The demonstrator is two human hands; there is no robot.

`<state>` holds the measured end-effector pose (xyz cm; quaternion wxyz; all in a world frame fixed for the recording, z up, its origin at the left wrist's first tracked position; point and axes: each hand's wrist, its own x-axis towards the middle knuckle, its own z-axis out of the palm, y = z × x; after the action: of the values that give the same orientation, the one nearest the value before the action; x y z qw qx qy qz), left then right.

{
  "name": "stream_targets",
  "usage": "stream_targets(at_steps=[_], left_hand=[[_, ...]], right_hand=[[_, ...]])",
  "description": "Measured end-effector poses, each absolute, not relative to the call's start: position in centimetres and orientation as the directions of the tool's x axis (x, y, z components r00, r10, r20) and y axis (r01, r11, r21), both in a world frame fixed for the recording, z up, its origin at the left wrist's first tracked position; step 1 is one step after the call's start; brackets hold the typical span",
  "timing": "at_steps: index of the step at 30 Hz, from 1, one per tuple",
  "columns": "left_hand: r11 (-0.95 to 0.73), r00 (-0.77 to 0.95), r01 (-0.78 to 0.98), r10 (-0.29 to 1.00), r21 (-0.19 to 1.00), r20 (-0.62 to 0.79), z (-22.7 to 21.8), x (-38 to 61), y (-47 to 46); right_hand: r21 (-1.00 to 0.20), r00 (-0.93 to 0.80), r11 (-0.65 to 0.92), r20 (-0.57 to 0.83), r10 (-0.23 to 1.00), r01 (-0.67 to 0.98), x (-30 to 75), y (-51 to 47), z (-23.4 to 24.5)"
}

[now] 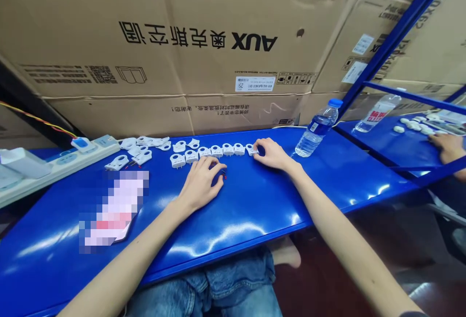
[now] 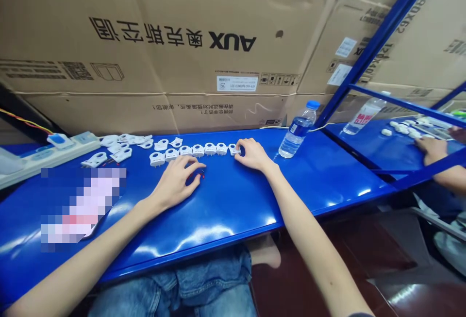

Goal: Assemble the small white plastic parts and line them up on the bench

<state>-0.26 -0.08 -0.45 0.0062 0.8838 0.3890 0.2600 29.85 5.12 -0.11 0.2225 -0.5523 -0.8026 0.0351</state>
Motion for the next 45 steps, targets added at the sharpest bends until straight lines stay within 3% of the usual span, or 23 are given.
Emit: stream_targets(at_steps=[6, 10, 16, 23, 31, 37, 40, 45], left_hand=[[-0.711, 0.586, 0.662, 0.688, 0.236, 0.429, -0.6, -0.5, 0.1], [-0.710, 0.583, 0.652, 0.693, 0.265, 0.423, -0.5, -0.4, 0.1], [-0.698, 0.558, 0.649, 0.707, 0.303, 0.434, -0.6, -0.3, 0.0], [-0.713, 0.567, 0.630, 0.693, 0.308, 0.444, -0.5, -0.3, 0.0], [-0.751, 0.457, 0.536, 0.642, 0.385, 0.616, 0.1, -0.3, -0.3], [-0.734, 0.141, 0.515, 0.582, 0.443, 0.801, 0.5, -0.3, 0.3], [-0.660, 0.004, 0.568, 0.600, 0.492, 0.800, 0.6, -0.5, 0.5], [-0.631, -0.025, 0.574, 0.624, 0.522, 0.781, 0.4, -0.5, 0.5]], right_hand=[[-0.326, -0.217, 0.405, 0.484, 0.848, 0.854, 29.0, 4.7, 0.7], [-0.378, -0.151, 0.532, 0.691, 0.707, 0.757, 27.0, 4.2, 0.9], [-0.377, -0.162, 0.677, 0.790, 0.591, 0.632, 23.0, 3.3, 0.0], [-0.305, -0.208, 0.715, 0.821, 0.533, 0.629, 21.1, 4.2, 1.0], [-0.339, -0.251, 0.686, 0.753, 0.608, 0.644, 19.6, 4.3, 0.1], [-0.335, -0.277, 0.671, 0.722, 0.634, 0.662, 20.1, 3.6, 0.4], [-0.321, -0.334, 0.695, 0.700, 0.631, 0.643, 20.0, 3.6, 0.4], [-0.325, -0.340, 0.721, 0.715, 0.611, 0.612, 19.2, 3.2, 0.1]])
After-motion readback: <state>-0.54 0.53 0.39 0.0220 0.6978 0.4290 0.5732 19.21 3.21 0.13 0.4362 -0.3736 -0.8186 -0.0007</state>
